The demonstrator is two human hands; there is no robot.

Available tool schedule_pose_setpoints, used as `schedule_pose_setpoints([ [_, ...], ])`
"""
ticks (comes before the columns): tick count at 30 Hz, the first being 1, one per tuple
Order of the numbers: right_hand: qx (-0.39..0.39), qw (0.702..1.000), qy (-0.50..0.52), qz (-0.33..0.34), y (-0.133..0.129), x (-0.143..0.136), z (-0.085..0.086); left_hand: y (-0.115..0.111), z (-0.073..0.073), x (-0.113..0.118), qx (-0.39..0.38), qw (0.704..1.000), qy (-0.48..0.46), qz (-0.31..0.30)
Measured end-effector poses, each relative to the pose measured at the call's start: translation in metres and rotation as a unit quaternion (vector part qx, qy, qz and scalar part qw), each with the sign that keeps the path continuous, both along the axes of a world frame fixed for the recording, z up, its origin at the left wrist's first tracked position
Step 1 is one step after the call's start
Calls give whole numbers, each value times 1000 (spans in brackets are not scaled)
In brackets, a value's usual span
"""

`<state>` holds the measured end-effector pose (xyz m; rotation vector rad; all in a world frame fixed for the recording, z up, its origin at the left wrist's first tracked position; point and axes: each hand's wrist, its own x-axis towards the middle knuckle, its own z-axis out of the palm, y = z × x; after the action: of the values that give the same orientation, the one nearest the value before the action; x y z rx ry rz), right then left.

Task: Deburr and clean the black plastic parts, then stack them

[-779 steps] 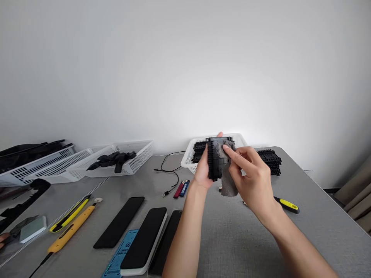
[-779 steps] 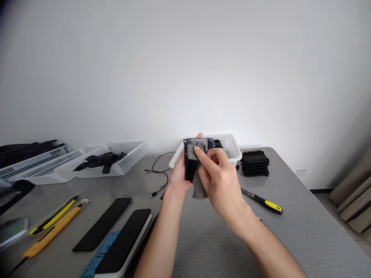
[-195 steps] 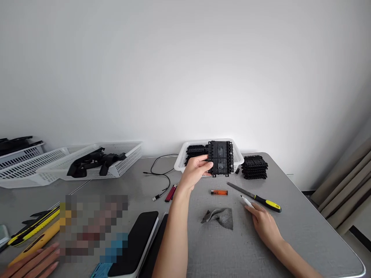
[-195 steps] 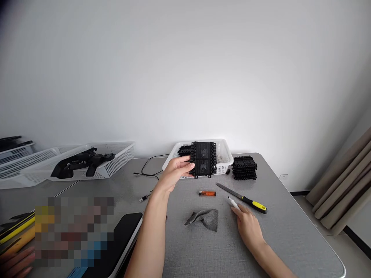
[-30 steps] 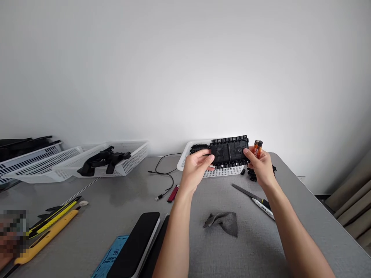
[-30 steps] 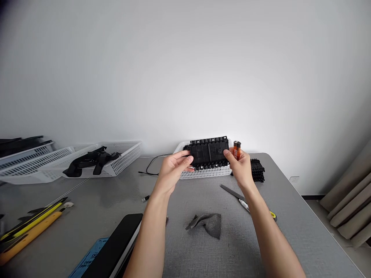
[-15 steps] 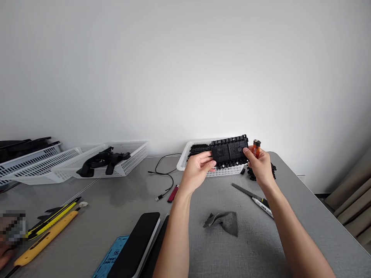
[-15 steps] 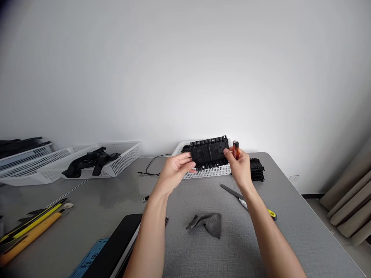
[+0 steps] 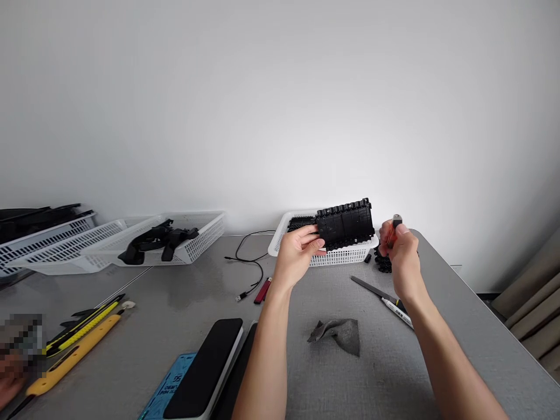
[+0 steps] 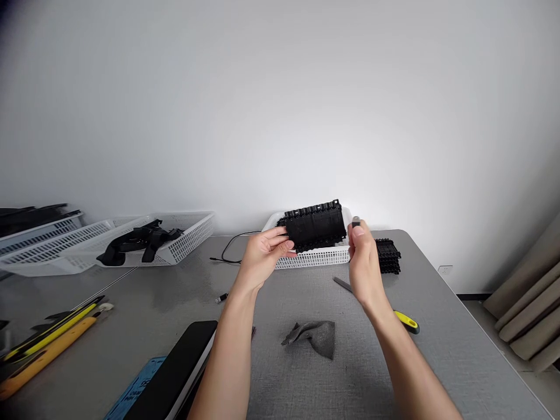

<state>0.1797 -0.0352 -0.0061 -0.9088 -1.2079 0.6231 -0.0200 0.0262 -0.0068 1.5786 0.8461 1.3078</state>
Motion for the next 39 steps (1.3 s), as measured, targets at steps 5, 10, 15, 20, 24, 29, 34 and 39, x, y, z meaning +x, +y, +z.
schedule_pose_setpoints([
  [5,-84,979,82,168,0,-22,-4,0,0,3,-6,1000,-9,-3],
  [10,-191,932,111,287,2,-45,-10,-4,3,5,1,1000,2,-14],
  [15,-254,896,113,347,2,-51,-8,-8,5,8,23,999,47,-11],
  [20,-267,884,108,368,0,-47,-2,-10,1,13,47,996,78,-2],
  [24,-280,872,123,383,0,-44,1,-14,3,15,52,994,87,-33],
  [29,-293,851,158,406,-1,-44,5,-16,4,15,62,991,104,-49],
  [34,-305,828,186,433,-1,-42,7,-17,3,15,63,991,113,-38],
  [39,-305,815,200,451,0,-40,8,-18,4,16,71,990,113,-50],
])
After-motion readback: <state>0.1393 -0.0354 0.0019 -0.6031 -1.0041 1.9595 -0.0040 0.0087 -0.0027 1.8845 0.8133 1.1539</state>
